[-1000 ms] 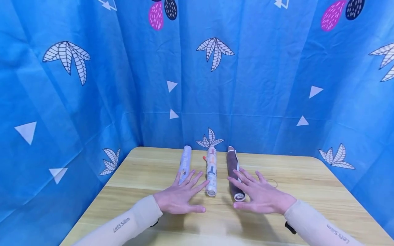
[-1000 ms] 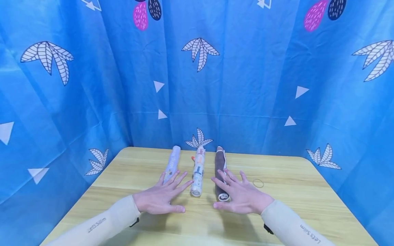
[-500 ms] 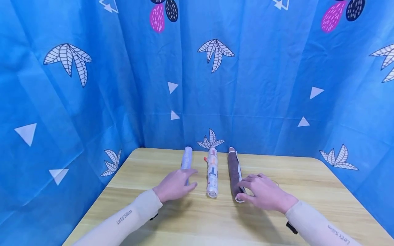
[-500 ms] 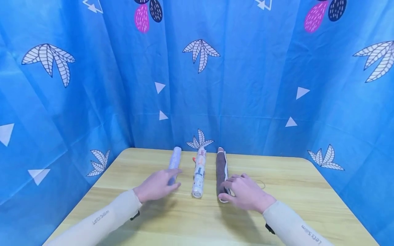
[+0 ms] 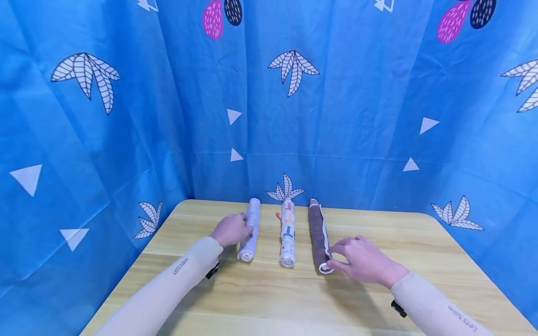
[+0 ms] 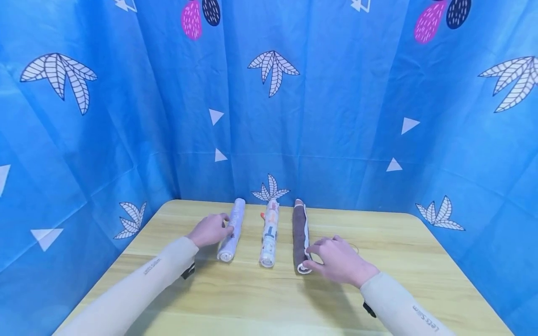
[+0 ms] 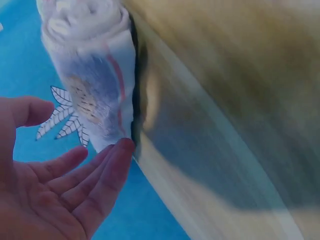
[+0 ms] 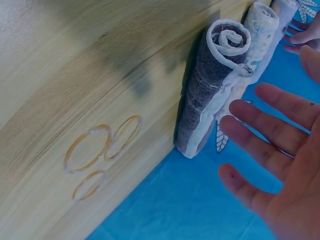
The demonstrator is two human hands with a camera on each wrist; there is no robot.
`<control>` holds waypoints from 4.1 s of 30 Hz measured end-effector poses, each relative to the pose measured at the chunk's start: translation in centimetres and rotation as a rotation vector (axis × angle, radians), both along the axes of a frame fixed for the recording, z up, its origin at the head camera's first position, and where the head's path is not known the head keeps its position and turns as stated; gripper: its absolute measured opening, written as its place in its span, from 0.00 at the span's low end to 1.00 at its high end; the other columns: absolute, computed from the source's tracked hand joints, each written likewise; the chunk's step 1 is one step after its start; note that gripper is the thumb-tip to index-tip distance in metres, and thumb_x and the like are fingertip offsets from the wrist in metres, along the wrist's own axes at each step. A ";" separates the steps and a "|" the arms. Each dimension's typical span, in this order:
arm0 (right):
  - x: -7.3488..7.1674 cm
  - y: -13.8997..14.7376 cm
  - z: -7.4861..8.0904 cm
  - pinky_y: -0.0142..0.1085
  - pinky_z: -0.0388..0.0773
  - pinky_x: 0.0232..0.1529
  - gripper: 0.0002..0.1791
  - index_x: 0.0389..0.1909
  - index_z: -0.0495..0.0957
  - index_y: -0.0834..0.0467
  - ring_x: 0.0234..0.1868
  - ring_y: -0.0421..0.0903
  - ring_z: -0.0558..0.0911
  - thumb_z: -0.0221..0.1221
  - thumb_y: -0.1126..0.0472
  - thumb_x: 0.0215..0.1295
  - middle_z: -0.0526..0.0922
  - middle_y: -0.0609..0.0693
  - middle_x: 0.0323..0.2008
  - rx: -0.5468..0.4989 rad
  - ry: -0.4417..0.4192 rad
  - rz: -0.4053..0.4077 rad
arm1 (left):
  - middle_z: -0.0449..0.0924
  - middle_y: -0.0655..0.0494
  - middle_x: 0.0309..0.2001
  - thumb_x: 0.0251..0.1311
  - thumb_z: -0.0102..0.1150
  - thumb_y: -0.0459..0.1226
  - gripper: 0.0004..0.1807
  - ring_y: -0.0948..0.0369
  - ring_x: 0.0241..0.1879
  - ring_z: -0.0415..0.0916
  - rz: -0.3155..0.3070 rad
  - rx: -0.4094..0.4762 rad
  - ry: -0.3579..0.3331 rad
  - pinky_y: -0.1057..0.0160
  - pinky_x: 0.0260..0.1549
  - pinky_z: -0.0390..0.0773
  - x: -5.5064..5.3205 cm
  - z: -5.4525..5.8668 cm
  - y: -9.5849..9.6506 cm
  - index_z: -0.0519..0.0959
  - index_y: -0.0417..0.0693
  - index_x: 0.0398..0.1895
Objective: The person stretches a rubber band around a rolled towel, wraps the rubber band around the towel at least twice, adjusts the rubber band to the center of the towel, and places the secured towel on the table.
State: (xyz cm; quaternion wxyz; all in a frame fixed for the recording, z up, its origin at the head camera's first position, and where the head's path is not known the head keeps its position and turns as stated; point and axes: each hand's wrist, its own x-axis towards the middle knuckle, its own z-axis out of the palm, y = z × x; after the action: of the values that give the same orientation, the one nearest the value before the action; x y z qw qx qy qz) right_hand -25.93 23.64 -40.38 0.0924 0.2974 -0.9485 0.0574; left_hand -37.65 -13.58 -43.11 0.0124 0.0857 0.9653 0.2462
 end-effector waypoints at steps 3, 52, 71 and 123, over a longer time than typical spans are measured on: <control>0.0 0.1 -0.1 0.56 0.75 0.56 0.20 0.49 0.86 0.52 0.53 0.50 0.85 0.62 0.42 0.66 0.88 0.49 0.48 -0.001 -0.015 -0.005 | 0.81 0.49 0.39 0.65 0.60 0.47 0.30 0.58 0.24 0.73 0.012 -0.031 -0.022 0.61 0.21 0.69 -0.7 0.0 0.1 0.74 0.38 0.64; 0.0 0.9 -0.3 0.54 0.79 0.52 0.15 0.49 0.86 0.51 0.48 0.48 0.86 0.67 0.51 0.63 0.89 0.46 0.46 0.009 -0.021 0.052 | 0.77 0.39 0.56 0.55 0.62 0.31 0.43 0.57 0.23 0.78 -0.016 0.039 -0.122 0.62 0.16 0.75 0.0 1.4 1.2 0.58 0.42 0.76; -0.1 0.7 -0.2 0.53 0.78 0.55 0.16 0.50 0.86 0.51 0.50 0.49 0.86 0.67 0.50 0.63 0.89 0.47 0.47 -0.005 -0.060 0.025 | 0.76 0.52 0.53 0.60 0.67 0.41 0.32 0.54 0.45 0.75 -0.096 -0.080 -0.032 0.49 0.42 0.79 1.9 1.5 0.5 0.67 0.52 0.67; 0.0 1.6 -0.5 0.48 0.82 0.51 0.17 0.51 0.85 0.52 0.48 0.48 0.87 0.65 0.49 0.65 0.88 0.47 0.47 -0.016 -0.061 0.040 | 0.75 0.58 0.66 0.66 0.62 0.42 0.35 0.56 0.56 0.79 -0.314 -0.060 0.372 0.47 0.52 0.80 4.5 0.2 -0.5 0.62 0.70 0.74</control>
State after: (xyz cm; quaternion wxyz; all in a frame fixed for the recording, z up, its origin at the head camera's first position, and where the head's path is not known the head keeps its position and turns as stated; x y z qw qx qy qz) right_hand -25.92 25.20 -40.86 0.0647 0.3136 -0.9443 0.0759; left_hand -33.12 -14.05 -42.92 -0.1248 0.2781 0.9327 0.1925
